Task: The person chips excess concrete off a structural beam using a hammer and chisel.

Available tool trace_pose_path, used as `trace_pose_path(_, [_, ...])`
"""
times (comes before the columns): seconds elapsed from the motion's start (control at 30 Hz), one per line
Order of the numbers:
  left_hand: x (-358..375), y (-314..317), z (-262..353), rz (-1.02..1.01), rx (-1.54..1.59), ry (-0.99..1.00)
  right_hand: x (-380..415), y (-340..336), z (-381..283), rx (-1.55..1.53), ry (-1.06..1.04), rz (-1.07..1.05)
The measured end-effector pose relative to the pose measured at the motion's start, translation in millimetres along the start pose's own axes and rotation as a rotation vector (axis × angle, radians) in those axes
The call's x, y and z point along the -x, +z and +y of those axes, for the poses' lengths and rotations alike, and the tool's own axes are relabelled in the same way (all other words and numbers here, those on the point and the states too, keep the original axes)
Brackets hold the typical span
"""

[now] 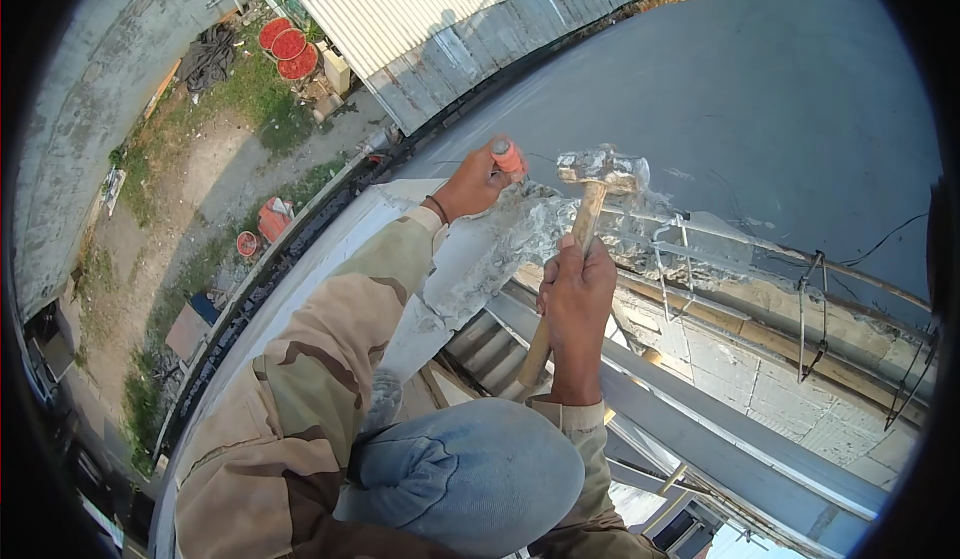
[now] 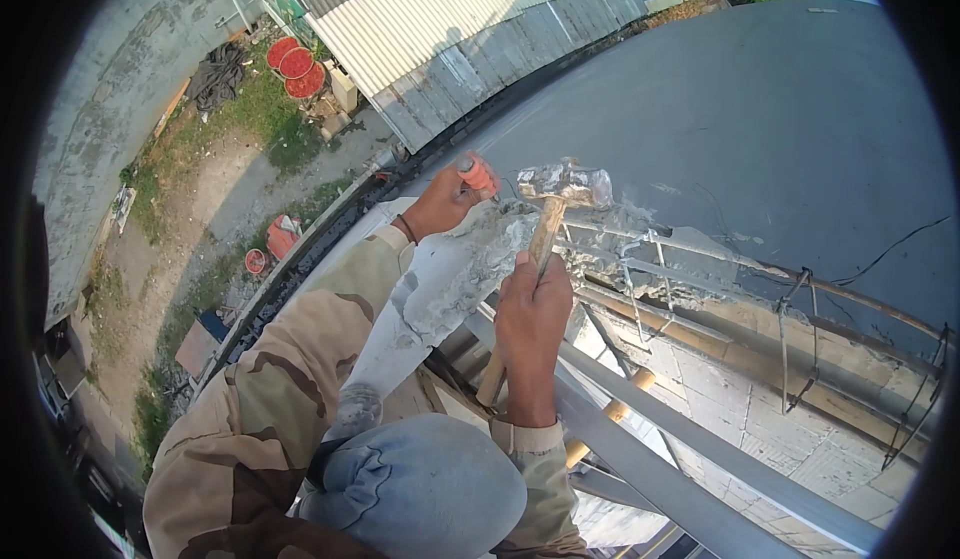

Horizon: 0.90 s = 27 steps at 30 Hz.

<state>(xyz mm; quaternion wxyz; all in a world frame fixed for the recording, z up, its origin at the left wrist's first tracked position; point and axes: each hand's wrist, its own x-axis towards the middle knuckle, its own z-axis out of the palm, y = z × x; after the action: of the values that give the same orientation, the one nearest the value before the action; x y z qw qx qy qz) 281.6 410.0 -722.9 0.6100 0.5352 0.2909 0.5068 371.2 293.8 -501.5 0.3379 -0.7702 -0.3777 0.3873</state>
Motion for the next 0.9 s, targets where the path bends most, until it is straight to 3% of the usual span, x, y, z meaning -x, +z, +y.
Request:
trace_pose_path(0.03, [0, 0, 2, -0.008, 0.003, 0.003, -1, 1, -1, -0.002, -0.001, 0.009])
trace_pose_path(0.1, [4, 3, 6, -0.024, -0.029, 0.028, 0, 4, -6, 0.371, -0.34, -0.01])
trace_pose_path(0.13, [7, 5, 13, -0.035, -0.027, 0.021, 3, 7, -11, 0.367, -0.329, -0.003])
trace_pose_path(0.2, [6, 6, 28, 0.005, -0.043, 0.027, 10, 14, -29, 0.478, -0.535, -0.059])
trace_pose_path(0.3, [-5, 7, -19, -0.114, -0.235, 0.044, 15, 24, -30, 0.613, -0.502, -0.09])
trace_pose_path(0.37, [-3, 10, -9, -0.111, -0.189, 0.054, 9, 34, -16, 0.757, -0.421, -0.077])
trace_pose_path(0.5, [5, 6, 13, -0.056, -0.159, 0.079, 7, 41, -25, 0.627, -0.257, -0.161])
trace_pose_path(0.53, [3, 7, 16, -0.07, -0.158, 0.08, 14, 40, -29, 0.621, -0.251, -0.15])
trace_pose_path(0.6, [9, 13, 18, -0.069, 0.04, 0.001, 28, 39, -26, 0.59, -0.482, -0.121])
trace_pose_path(0.73, [11, 15, 8, -0.106, -0.114, 0.003, 10, 37, 7, 0.655, -0.441, -0.071])
trace_pose_path(0.8, [24, 15, -9, -0.188, -0.271, 0.014, 3, 35, 22, 0.56, -0.278, -0.1])
trace_pose_path(0.9, [33, 16, -18, -0.045, -0.27, 0.08, 37, 15, 16, 0.573, -0.337, -0.193])
